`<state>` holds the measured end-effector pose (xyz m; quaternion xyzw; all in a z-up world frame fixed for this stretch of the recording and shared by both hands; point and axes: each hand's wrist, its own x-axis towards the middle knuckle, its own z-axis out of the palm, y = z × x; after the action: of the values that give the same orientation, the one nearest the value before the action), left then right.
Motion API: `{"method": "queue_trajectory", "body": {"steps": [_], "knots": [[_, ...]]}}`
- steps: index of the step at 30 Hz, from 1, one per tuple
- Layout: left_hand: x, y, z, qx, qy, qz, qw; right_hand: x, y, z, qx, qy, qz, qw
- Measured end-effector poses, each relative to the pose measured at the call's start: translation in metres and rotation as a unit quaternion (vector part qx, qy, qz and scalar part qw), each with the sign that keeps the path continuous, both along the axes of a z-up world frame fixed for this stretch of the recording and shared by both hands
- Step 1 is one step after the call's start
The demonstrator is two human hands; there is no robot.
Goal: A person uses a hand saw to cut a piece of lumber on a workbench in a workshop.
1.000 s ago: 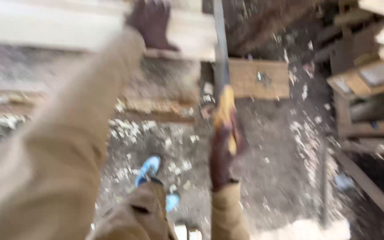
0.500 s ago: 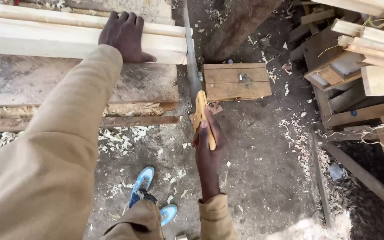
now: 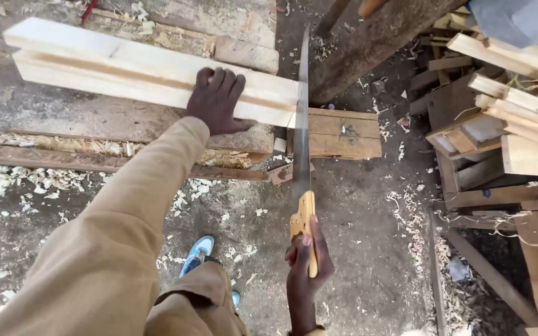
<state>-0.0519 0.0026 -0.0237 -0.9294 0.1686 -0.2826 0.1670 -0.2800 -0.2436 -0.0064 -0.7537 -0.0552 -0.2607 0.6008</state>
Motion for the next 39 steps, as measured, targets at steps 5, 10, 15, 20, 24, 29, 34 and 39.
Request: {"method": "queue_trajectory", "body": {"steps": [5, 10, 15, 20, 24, 29, 34, 39], "knots": [[-0.014, -0.01, -0.007, -0.136, -0.049, -0.045, 0.989, -0.016, 0.003, 0.02, -0.008, 0.063, -0.037, 0.997], [-0.005, -0.006, 0.011, -0.062, 0.052, -0.004, 0.997, -0.032, 0.006, 0.034, 0.009, 0.099, -0.05, 0.994], [0.008, 0.014, 0.014, -0.104, 0.205, 0.01, 0.973, -0.042, 0.003, 0.044, 0.022, 0.134, -0.049, 0.99], [0.018, 0.021, 0.024, -0.09, 0.23, -0.013, 0.969, -0.024, 0.025, 0.095, 0.09, 0.219, -0.102, 0.966], [0.039, 0.023, 0.029, -0.097, 0.269, 0.001, 0.958, 0.003, 0.028, 0.092, 0.026, 0.204, -0.082, 0.975], [0.064, 0.03, 0.034, -0.063, 0.313, 0.035, 0.947, 0.043, 0.027, 0.098, -0.023, 0.159, -0.041, 0.986], [0.078, 0.056, 0.021, -0.026, 0.254, 0.003, 0.967, 0.045, 0.026, 0.113, 0.01, 0.186, -0.078, 0.979], [0.072, 0.053, 0.02, -0.025, 0.232, 0.018, 0.972, 0.033, 0.024, 0.084, 0.027, 0.139, -0.025, 0.99]]}}
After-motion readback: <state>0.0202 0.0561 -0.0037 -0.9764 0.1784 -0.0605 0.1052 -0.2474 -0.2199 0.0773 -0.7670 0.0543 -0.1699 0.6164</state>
